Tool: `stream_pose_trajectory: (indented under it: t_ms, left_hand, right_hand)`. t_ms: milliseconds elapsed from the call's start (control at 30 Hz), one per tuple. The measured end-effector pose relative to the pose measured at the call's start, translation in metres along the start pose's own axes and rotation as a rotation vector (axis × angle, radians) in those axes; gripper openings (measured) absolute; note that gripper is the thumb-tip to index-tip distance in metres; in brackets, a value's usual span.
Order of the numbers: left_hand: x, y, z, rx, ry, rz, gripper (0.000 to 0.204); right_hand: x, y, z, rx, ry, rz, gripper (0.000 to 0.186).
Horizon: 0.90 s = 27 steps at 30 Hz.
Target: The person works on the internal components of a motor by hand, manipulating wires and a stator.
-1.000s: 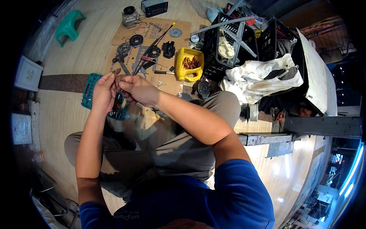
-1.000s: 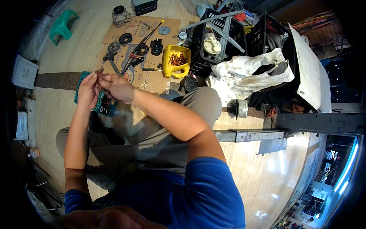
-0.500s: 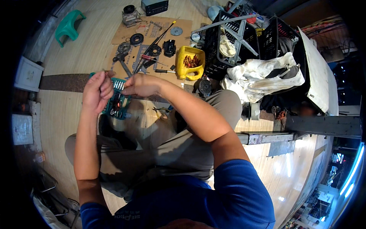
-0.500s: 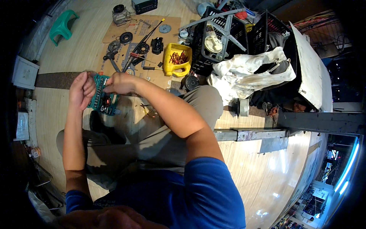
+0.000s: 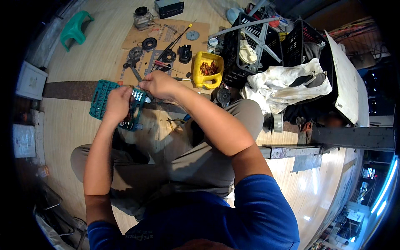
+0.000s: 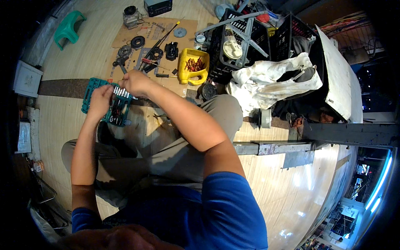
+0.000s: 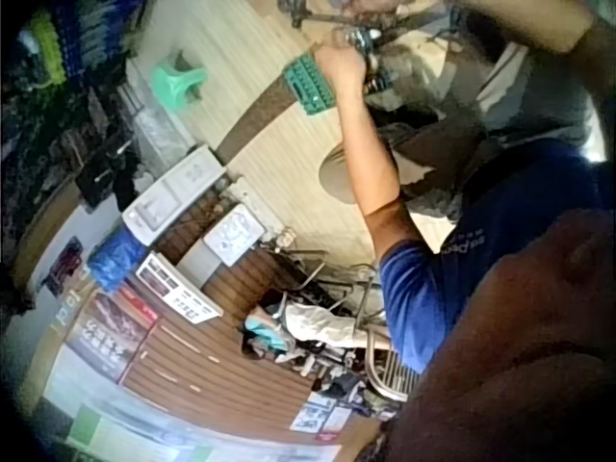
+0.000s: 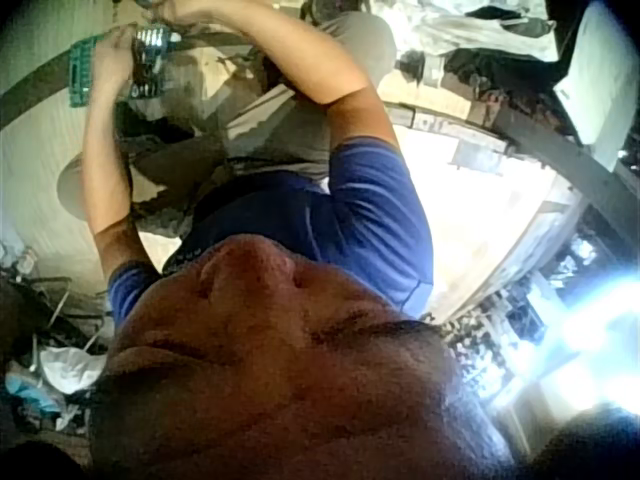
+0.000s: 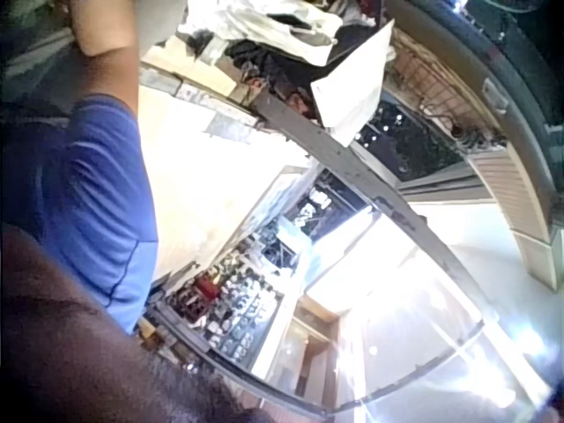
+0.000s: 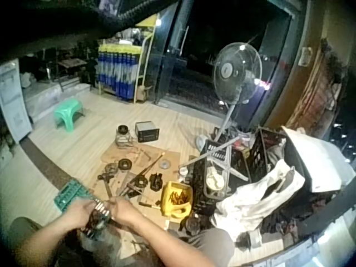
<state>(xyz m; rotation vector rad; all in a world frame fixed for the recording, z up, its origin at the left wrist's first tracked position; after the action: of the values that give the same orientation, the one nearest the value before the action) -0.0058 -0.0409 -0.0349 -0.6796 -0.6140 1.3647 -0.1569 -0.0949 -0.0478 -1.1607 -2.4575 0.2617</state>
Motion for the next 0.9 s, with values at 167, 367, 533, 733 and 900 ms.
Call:
stream_pose_trajectory:
  t_ms: [167,367,533,733,900]
  left_hand:
    - [-0.002,0.003,-0.031,0.962,-0.418,0.222,0.029]
    - [-0.001,0.006,-0.031,1.177,-0.410,0.347,0.032]
    - [-0.006,-0.004,-0.034,1.433,-0.254,0.296,0.033]
    - [-0.002,-0.043,-0.016,1.713,-0.145,0.005,0.029]
    - [0.016,-0.045,0.007,1.334,-0.166,-0.407,0.026]
  right_hand:
    - [0.009,0.034,-0.005,-0.463,-0.048,0.004,0.022]
    - [0.025,0.054,-0.024,0.067,-0.448,0.187,0.026]
    - [0.021,0.074,-0.005,0.044,-0.379,0.120,0.031]
    - [0.025,0.056,-0.016,-0.451,0.020,-0.369,0.030]
    - [0.022,0.026,-0.019,-0.429,0.077,-0.475,0.027]
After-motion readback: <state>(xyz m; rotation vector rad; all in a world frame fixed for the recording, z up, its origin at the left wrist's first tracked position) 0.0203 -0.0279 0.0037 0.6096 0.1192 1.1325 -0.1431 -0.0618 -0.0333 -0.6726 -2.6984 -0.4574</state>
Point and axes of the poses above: each hand's wrist, its own x-axis away from the middle knuckle, its own y-axis out of the palm, z = x × y, the point moved 4 cm from there along -x, towards the middle knuckle, and after that the axes turned 2 degrees about x, right-handed, at the moved point
